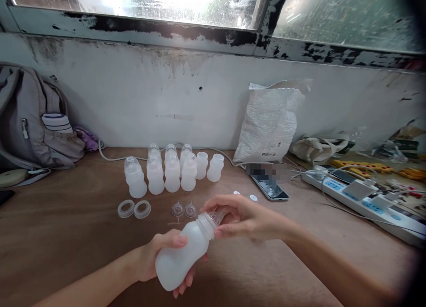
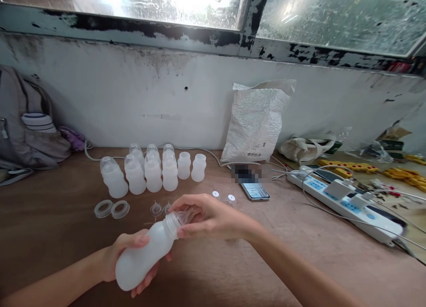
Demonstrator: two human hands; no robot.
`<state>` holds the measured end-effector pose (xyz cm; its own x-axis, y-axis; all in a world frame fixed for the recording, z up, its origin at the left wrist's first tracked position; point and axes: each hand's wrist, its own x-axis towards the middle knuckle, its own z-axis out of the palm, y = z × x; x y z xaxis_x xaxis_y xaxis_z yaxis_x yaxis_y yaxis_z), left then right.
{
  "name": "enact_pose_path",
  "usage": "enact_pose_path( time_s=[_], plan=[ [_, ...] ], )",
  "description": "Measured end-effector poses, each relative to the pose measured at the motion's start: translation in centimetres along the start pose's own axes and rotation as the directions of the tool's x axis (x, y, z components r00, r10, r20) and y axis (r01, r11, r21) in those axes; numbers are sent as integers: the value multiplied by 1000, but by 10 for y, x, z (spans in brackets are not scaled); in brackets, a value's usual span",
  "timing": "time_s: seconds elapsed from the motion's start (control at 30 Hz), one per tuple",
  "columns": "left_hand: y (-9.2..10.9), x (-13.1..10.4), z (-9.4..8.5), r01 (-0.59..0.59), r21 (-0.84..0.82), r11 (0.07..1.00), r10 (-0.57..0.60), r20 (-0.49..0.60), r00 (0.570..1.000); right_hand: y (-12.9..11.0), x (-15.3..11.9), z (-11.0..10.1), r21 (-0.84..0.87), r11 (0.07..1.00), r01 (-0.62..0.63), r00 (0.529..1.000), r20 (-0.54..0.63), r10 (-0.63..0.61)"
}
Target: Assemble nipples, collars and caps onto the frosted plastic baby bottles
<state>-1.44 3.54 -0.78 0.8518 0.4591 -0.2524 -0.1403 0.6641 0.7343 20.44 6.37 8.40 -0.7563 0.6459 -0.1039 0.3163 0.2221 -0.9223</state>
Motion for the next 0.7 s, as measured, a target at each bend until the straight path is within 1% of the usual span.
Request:
enact_pose_path(
  time_s=[0.13, 0.27, 0.4, 0.47, 0.6, 0.7],
  plan=[
    [0, 0, -2, -5, -10, 1000, 5, 25, 1000, -2, -2, -1, 92, 994, 59, 997, 50, -64],
    [-1, 1, -3, 3, -19, 1000, -2, 54, 999, -3, -2, -2, 76, 993, 85, 995, 39, -89],
    [-1, 1, -2, 4, -10, 1000, -4, 40, 999, -4, -1, -2, 69, 994, 80, 996, 27, -82],
    [0, 0, 0, 6, 7, 1000, -6, 37, 999, -2, -1, -1, 26, 999, 47, 999, 11, -48],
    [0, 0, 3, 9, 55, 998, -12, 53, 999, 11, 1, 6, -90, 991, -100, 994, -50, 96],
    [1, 0, 4, 9, 70, 998, -12, 44, 999, 16, 1, 7, -154, 977, -148, 986, -95, 134]
  ],
)
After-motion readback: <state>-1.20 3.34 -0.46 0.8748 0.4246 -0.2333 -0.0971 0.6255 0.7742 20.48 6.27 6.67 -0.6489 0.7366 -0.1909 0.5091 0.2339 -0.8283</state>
